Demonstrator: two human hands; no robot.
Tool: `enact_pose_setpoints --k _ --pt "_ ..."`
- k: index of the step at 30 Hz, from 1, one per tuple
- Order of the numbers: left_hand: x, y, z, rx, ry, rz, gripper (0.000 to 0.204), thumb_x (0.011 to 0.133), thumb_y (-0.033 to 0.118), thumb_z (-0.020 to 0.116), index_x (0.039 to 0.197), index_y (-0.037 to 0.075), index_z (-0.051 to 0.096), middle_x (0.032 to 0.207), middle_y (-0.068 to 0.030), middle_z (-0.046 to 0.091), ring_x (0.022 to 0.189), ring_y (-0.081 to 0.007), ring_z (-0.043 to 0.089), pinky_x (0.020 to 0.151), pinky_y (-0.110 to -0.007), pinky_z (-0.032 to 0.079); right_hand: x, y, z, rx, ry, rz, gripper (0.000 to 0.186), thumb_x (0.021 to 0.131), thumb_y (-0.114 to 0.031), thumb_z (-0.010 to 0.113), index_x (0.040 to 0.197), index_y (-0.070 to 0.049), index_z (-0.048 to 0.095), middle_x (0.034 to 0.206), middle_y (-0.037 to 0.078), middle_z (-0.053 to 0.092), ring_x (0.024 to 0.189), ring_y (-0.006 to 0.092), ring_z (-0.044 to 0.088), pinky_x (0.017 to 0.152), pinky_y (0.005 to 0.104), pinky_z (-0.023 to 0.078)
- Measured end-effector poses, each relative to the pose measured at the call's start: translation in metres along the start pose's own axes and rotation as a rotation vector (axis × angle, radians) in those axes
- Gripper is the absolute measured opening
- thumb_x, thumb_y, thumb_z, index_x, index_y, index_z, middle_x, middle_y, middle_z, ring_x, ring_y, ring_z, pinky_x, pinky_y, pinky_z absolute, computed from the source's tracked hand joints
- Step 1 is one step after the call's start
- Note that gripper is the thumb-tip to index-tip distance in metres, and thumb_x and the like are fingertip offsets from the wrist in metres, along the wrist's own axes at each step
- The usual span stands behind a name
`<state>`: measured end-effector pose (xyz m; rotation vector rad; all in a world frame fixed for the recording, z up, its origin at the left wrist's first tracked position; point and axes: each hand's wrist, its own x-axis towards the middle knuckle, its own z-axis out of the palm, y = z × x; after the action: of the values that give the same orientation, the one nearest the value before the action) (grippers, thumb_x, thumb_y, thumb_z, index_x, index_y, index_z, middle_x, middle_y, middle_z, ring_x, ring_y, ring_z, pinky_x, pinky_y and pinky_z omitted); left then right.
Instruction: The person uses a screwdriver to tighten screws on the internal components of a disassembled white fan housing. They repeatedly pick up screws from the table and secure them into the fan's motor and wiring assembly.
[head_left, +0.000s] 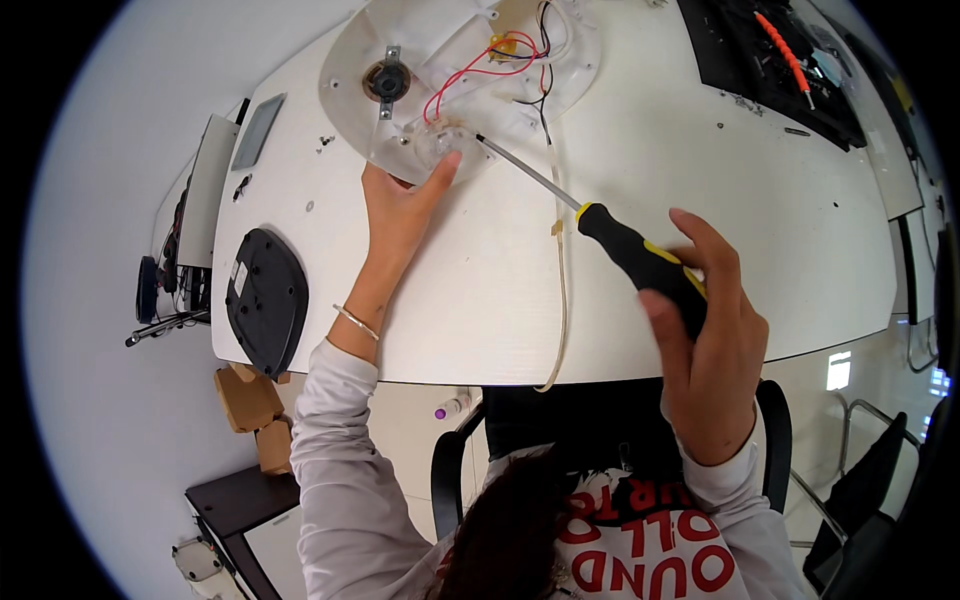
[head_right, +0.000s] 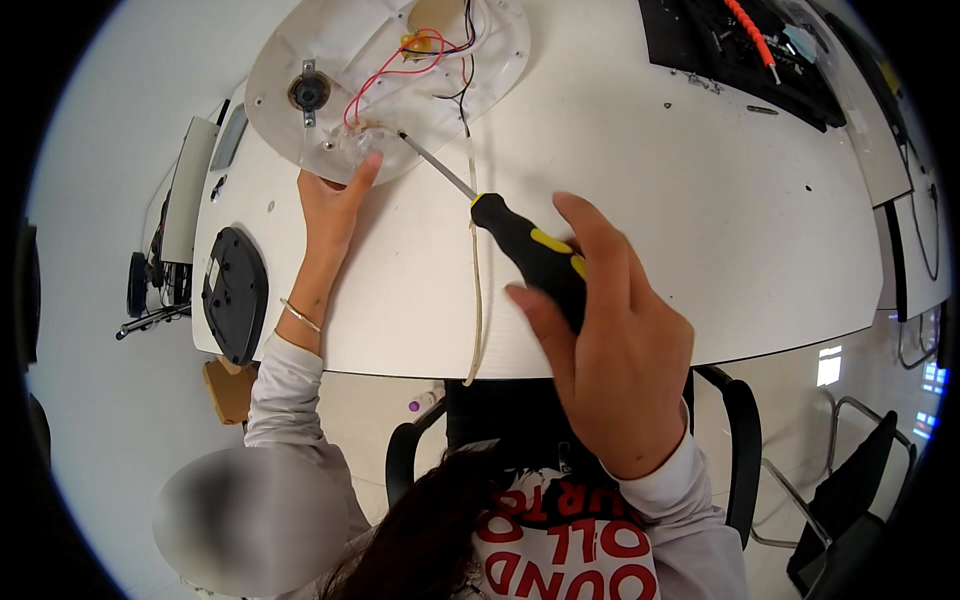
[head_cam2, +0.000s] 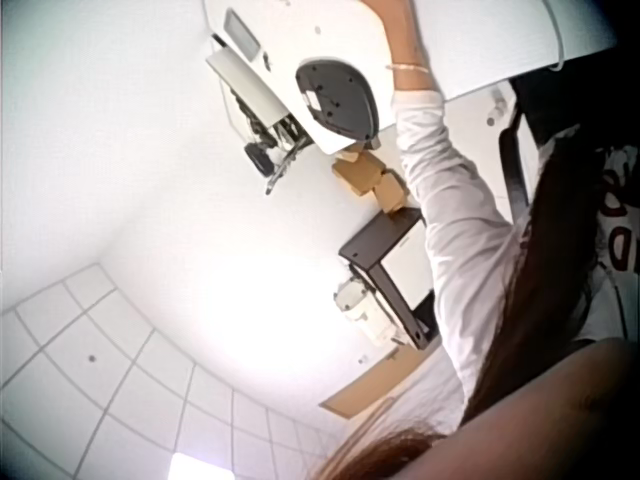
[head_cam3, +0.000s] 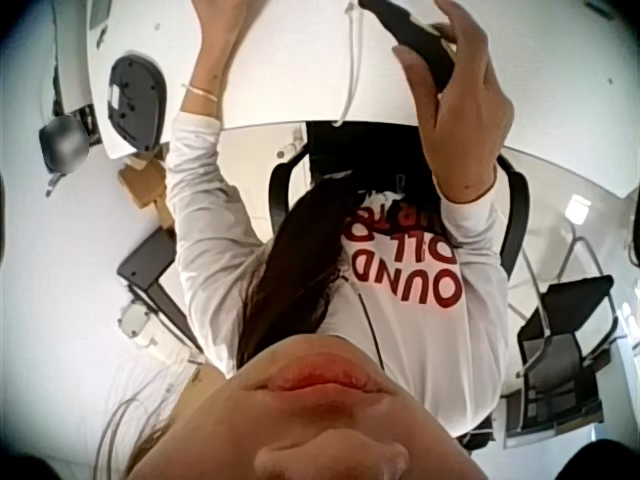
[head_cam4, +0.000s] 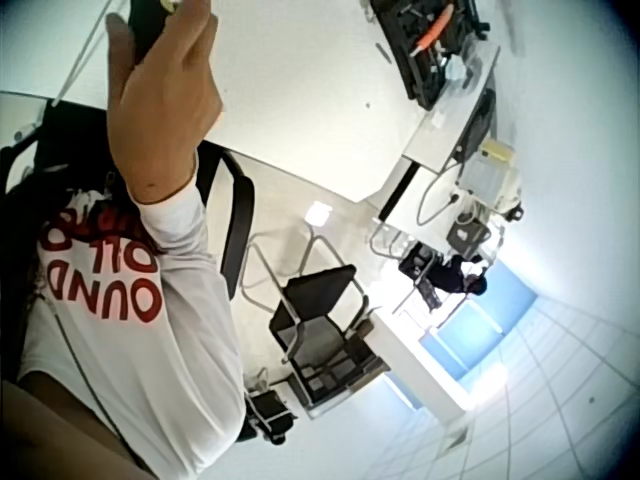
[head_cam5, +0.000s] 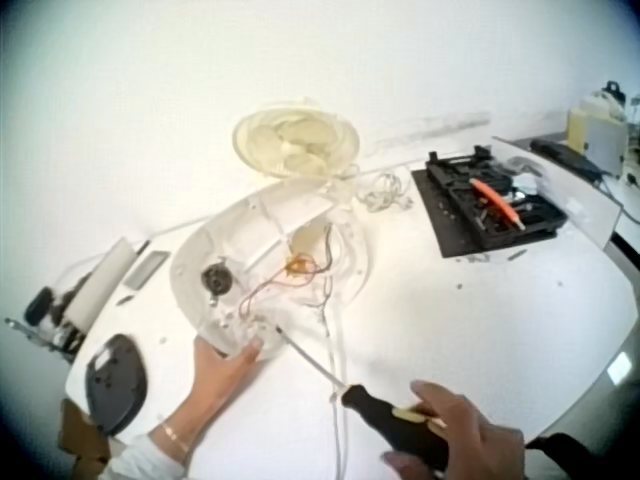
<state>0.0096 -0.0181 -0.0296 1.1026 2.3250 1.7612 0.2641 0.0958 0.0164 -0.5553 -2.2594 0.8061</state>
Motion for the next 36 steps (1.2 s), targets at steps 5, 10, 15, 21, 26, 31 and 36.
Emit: enact_pose_setpoints --k 5,10,15,21,26,31,36 --pt "0.0 -0.005 0.0 -0.032 -0.011 -0.015 0.045 0.074 0.019 0.074 0.106 -0.005 0.053 0.098 -0.0108 0.063 0.087 -0.0141 0.059 0.079 -0.027 0.046 -0.002 -0.008 0.001 0.053 -0.058 -0.133 0.054 0.07 -0.004 0.071 0.118 -0.008 0.048 0.108 0.011 0.054 0.071 0.0249 0.062 0.053 0.0292 0.05" --pt "-0.001 -0.002 0.001 -0.067 -0.019 -0.023 0.045 0.075 0.019 0.074 0.106 -0.005 0.053 0.098 -0.0108 0.063 0.087 -0.0143 0.058 0.08 -0.027 0.046 0.002 -0.006 0.002 -0.004 0.038 -0.141 0.034 0.074 -0.009 0.071 0.105 -0.007 0.057 0.094 0.008 0.058 0.061 0.0217 0.061 0.049 0.0276 0.048" --pt "0.001 -0.002 0.0 -0.039 -0.029 -0.035 0.045 0.074 0.019 0.074 0.106 -0.005 0.053 0.098 -0.0108 0.062 0.088 -0.0144 0.059 0.08 -0.028 0.046 0.007 0.002 0.0 -0.001 0.04 -0.001 0.033 0.078 -0.008 0.066 0.108 -0.006 0.054 0.095 0.01 0.056 0.061 0.0216 0.06 0.049 0.0284 0.048" --pt "0.0 -0.002 -0.003 -0.012 -0.055 -0.046 0.047 0.074 0.019 0.074 0.109 -0.005 0.052 0.1 -0.011 0.062 0.089 -0.0148 0.059 0.08 -0.028 0.046 0.0 -0.007 -0.002 0.073 -0.065 -0.181 0.048 0.068 0.004 0.068 0.113 -0.009 0.054 0.111 0.013 0.05 0.07 0.0228 0.062 0.049 0.0279 0.048" --pt "0.001 -0.005 -0.002 -0.028 -0.051 -0.021 0.048 0.073 0.018 0.074 0.109 -0.005 0.051 0.101 -0.0114 0.061 0.09 -0.0152 0.059 0.081 -0.028 0.046 0.005 -0.007 0.0 0.036 0.049 -0.167 0.03 0.075 -0.004 0.068 0.104 -0.006 0.06 0.095 0.01 0.058 0.066 0.0205 0.063 0.048 0.0262 0.048" --pt "0.0 -0.005 -0.002 -0.035 -0.045 -0.012 0.048 0.072 0.016 0.074 0.108 -0.005 0.051 0.1 -0.0112 0.062 0.089 -0.0157 0.059 0.08 -0.028 0.046 0.004 0.002 -0.005 -0.028 -0.014 -0.009 0.032 0.08 -0.009 0.065 0.11 -0.005 0.055 0.088 0.011 0.059 0.063 0.0237 0.063 0.05 0.0283 0.048" --pt "0.002 -0.005 -0.001 -0.051 -0.07 -0.007 0.047 0.072 0.015 0.074 0.108 -0.005 0.051 0.097 -0.0107 0.062 0.087 -0.0157 0.06 0.078 -0.027 0.047 0.006 -0.006 -0.003 0.126 0.029 -0.082 0.051 0.071 0.003 0.068 0.118 -0.007 0.05 0.097 0.011 0.058 0.078 0.0293 0.062 0.059 0.0307 0.052"
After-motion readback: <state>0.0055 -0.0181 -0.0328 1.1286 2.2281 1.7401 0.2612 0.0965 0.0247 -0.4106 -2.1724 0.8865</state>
